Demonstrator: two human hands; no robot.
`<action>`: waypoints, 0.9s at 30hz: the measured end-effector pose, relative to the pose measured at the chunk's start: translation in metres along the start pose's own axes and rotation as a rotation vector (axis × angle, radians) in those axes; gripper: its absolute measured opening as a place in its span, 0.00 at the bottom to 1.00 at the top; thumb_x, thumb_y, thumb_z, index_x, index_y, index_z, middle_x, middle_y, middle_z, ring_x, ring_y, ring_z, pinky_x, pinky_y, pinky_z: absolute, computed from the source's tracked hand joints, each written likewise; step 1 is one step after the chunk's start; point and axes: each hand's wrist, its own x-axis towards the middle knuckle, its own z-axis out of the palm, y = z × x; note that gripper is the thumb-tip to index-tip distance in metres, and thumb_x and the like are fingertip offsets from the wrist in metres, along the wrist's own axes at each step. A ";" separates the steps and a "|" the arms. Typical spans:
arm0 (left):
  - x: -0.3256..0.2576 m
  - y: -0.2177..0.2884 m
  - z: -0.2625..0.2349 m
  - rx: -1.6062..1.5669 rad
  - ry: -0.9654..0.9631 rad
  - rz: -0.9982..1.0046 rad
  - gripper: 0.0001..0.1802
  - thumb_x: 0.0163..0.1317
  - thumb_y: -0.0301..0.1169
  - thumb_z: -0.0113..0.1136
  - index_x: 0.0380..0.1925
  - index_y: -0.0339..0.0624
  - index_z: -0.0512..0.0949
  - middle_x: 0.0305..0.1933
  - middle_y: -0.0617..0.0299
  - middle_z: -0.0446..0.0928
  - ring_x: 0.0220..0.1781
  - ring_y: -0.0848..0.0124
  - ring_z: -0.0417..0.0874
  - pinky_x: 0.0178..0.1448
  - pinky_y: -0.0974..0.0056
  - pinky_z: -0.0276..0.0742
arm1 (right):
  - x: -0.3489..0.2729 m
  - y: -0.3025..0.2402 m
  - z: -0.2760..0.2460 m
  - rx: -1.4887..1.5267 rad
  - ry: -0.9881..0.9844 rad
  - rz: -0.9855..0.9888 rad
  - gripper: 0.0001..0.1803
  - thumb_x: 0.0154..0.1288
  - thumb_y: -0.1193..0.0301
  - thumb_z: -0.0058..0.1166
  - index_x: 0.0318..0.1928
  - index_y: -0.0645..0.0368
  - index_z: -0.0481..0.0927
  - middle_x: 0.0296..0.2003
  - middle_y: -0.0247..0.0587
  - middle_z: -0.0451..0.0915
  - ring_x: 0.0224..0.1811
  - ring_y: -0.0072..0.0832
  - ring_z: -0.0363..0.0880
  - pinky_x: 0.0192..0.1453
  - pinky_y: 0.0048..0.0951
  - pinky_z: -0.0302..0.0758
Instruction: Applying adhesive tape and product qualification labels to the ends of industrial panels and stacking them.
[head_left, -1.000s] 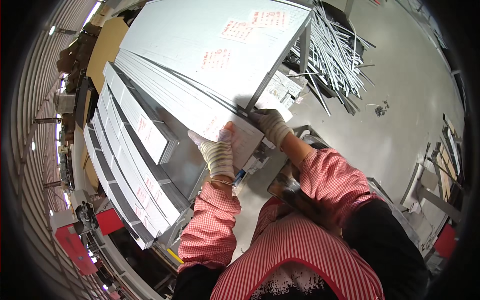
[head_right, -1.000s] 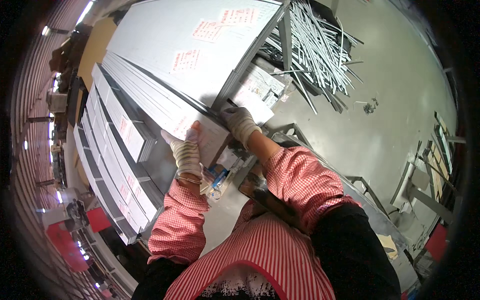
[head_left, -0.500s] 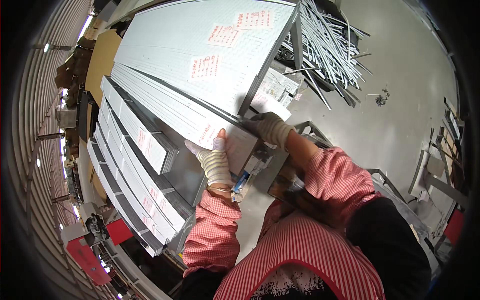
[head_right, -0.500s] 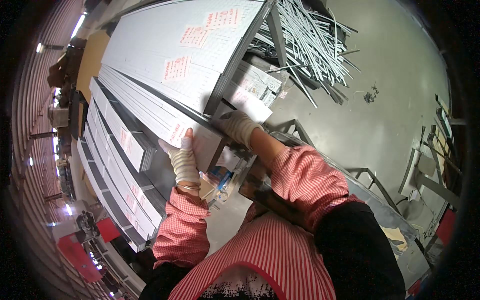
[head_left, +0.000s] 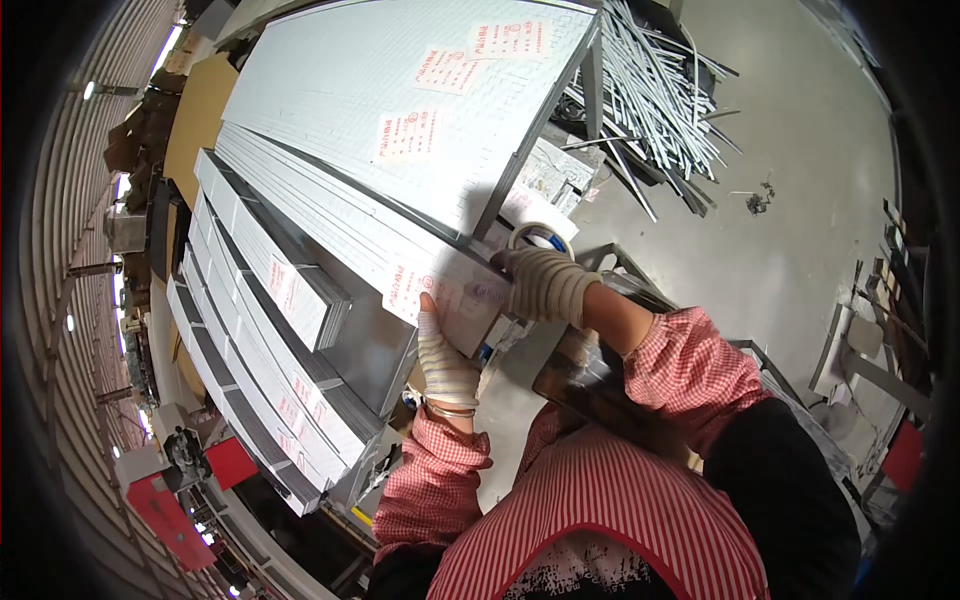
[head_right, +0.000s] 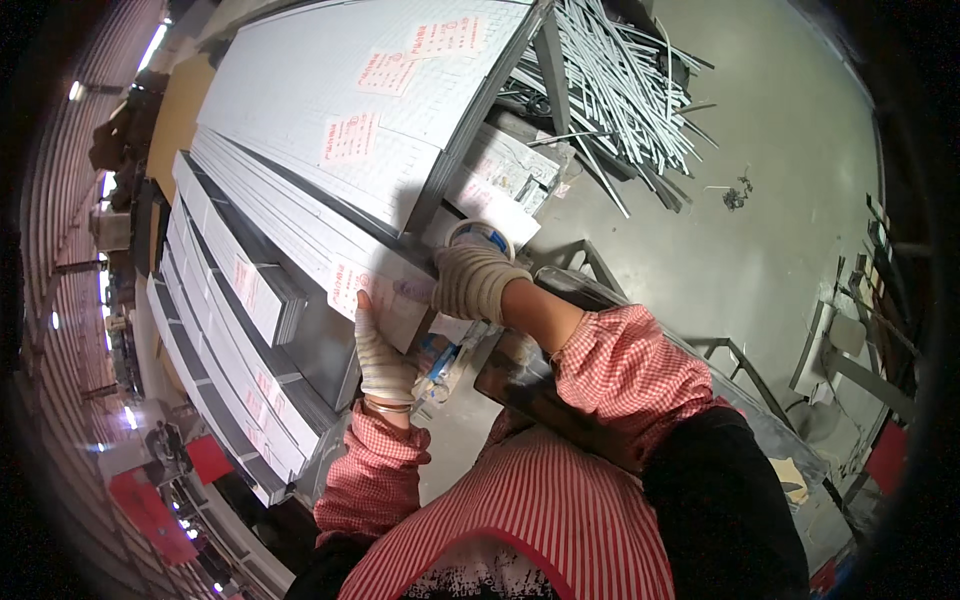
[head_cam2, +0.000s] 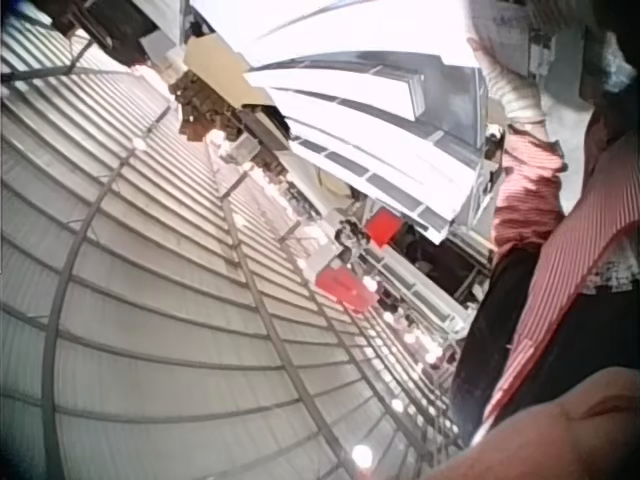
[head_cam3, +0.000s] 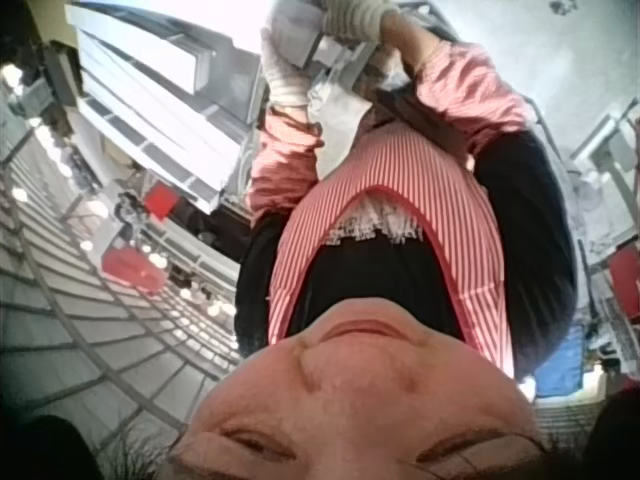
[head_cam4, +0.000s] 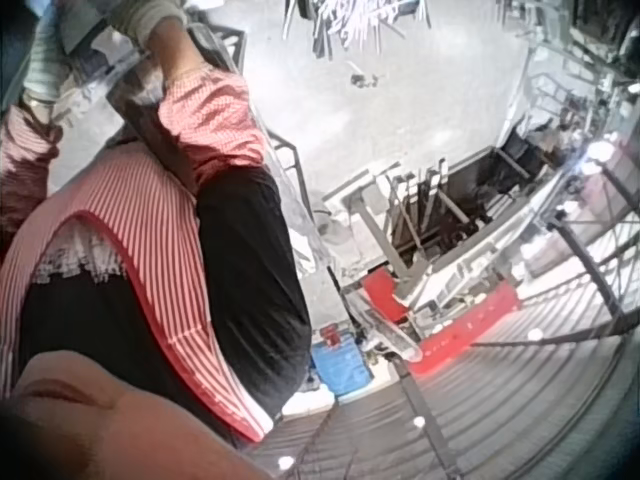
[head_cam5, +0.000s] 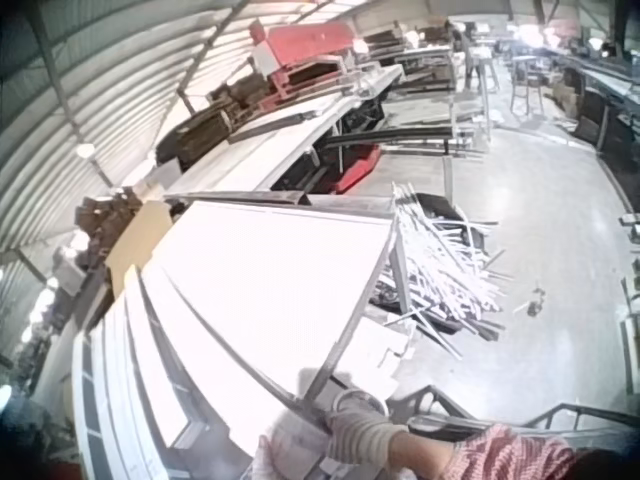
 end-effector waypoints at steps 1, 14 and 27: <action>-0.001 -0.001 0.002 0.019 -0.045 0.035 0.43 0.63 0.59 0.60 0.69 0.43 0.64 0.66 0.54 0.71 0.67 0.56 0.74 0.71 0.49 0.71 | -0.001 -0.001 -0.003 0.002 0.001 0.004 0.44 0.61 0.34 0.53 0.56 0.64 0.79 0.40 0.56 0.84 0.46 0.46 0.84 0.52 0.41 0.77; -0.003 0.001 0.018 -0.019 0.023 -0.088 0.48 0.55 0.62 0.66 0.69 0.47 0.65 0.66 0.54 0.71 0.65 0.52 0.73 0.69 0.45 0.70 | 0.045 0.030 0.003 0.296 0.126 0.060 0.27 0.66 0.51 0.59 0.55 0.58 0.82 0.41 0.49 0.86 0.44 0.41 0.85 0.52 0.36 0.79; 0.003 -0.001 -0.005 -0.121 0.029 -0.034 0.42 0.60 0.52 0.67 0.67 0.39 0.65 0.63 0.50 0.74 0.63 0.53 0.76 0.69 0.48 0.74 | 0.053 0.050 0.001 0.186 -0.213 -0.033 0.22 0.67 0.56 0.50 0.31 0.64 0.85 0.23 0.42 0.82 0.26 0.35 0.79 0.37 0.39 0.76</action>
